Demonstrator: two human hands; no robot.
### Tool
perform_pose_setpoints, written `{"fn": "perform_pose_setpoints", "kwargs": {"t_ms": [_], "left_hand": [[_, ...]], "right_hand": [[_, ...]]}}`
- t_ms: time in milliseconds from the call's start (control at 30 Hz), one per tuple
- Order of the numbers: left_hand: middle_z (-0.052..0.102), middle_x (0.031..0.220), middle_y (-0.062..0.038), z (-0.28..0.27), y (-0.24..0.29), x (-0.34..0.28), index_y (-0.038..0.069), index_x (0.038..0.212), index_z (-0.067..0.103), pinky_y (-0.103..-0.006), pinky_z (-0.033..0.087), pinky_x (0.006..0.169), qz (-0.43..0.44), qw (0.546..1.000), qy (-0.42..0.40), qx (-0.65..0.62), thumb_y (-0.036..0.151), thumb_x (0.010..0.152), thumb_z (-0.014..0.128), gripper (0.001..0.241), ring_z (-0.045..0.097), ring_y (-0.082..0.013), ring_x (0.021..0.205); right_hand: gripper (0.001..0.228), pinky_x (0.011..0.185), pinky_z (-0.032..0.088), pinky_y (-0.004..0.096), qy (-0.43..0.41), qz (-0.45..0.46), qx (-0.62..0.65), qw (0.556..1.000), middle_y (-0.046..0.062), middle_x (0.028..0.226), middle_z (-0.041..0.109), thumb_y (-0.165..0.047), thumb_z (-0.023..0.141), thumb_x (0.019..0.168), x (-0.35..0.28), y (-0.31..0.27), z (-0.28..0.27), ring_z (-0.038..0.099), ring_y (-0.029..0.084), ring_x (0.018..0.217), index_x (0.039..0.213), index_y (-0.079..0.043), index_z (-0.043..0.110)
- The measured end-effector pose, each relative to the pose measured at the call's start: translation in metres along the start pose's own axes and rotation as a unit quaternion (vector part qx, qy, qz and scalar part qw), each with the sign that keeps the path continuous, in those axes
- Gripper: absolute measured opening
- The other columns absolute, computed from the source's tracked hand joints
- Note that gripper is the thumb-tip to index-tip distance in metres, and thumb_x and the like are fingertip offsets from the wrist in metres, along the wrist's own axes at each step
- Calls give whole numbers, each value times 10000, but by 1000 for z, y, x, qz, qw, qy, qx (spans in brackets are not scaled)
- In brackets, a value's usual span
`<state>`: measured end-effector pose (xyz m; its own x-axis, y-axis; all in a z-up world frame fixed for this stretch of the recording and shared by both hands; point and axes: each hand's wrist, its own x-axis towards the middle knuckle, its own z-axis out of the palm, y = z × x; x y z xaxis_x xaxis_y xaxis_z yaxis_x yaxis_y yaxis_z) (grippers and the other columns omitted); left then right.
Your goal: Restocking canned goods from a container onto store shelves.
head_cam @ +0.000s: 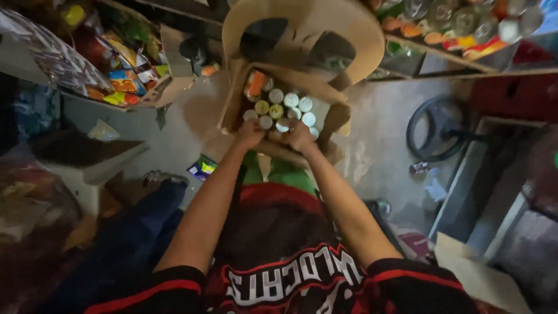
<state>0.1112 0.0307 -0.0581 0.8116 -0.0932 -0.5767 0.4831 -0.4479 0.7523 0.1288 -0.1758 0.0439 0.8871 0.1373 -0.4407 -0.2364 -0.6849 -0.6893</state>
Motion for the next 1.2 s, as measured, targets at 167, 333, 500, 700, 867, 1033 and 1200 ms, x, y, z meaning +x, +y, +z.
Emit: {"fn": "perform_pose_setpoints", "kwargs": {"t_ms": [167,333,500,700,867,1033,1200], "left_hand": [[728,1152,-162,26,-68,9,4,1319,618,-391,573,883,-39,997,-41,-53,166,775,753,584,700,-273,1047],[702,1161,-148,24,-81,-5,19,1349,600,-375,581,871,-64,983,-19,-174,139,799,758,585,672,-243,1039],[693,1210,-93,-10,-25,-35,36,1367,595,-335,521,949,-98,985,-54,-134,183,921,699,481,654,-202,1095],[723,1171,-106,19,-90,-23,22,1300,624,-342,543,958,-35,975,-48,-213,134,891,678,427,689,-210,1075],[718,1164,-74,3,-60,-40,53,1311,614,-328,523,964,-78,977,-58,-188,150,932,667,396,674,-183,1088],[694,1161,-65,-4,-69,-34,51,1337,593,-327,526,946,-46,962,-82,-254,149,922,657,431,652,-191,1080],[689,1157,-88,-25,-10,-46,16,1322,607,-354,559,905,-6,988,-50,-148,155,850,745,512,674,-208,1046]], "right_hand": [[628,946,541,428,-17,37,38,998,221,1214,700,-401,849,787,6,10,18,674,344,1131,1260,-56,621],[702,935,521,449,-66,30,-360,930,221,1380,509,-282,808,712,17,4,27,564,390,1200,1313,-30,546],[517,948,536,458,4,-15,-424,905,189,1329,580,-261,731,835,60,109,105,602,350,1187,1290,-60,595],[385,882,505,507,55,-3,-496,867,153,1265,622,-304,632,922,72,116,129,588,336,1168,1243,-91,650],[337,855,494,515,37,28,-493,869,149,1250,623,-323,620,915,68,101,117,582,360,1179,1167,-113,698],[539,931,516,533,65,-50,-486,870,177,1199,669,-483,781,720,34,3,23,627,351,1065,1086,-93,713],[742,803,564,450,7,18,-44,999,167,1001,711,-371,889,679,-4,-13,-35,688,331,888,1288,-16,658]]}}
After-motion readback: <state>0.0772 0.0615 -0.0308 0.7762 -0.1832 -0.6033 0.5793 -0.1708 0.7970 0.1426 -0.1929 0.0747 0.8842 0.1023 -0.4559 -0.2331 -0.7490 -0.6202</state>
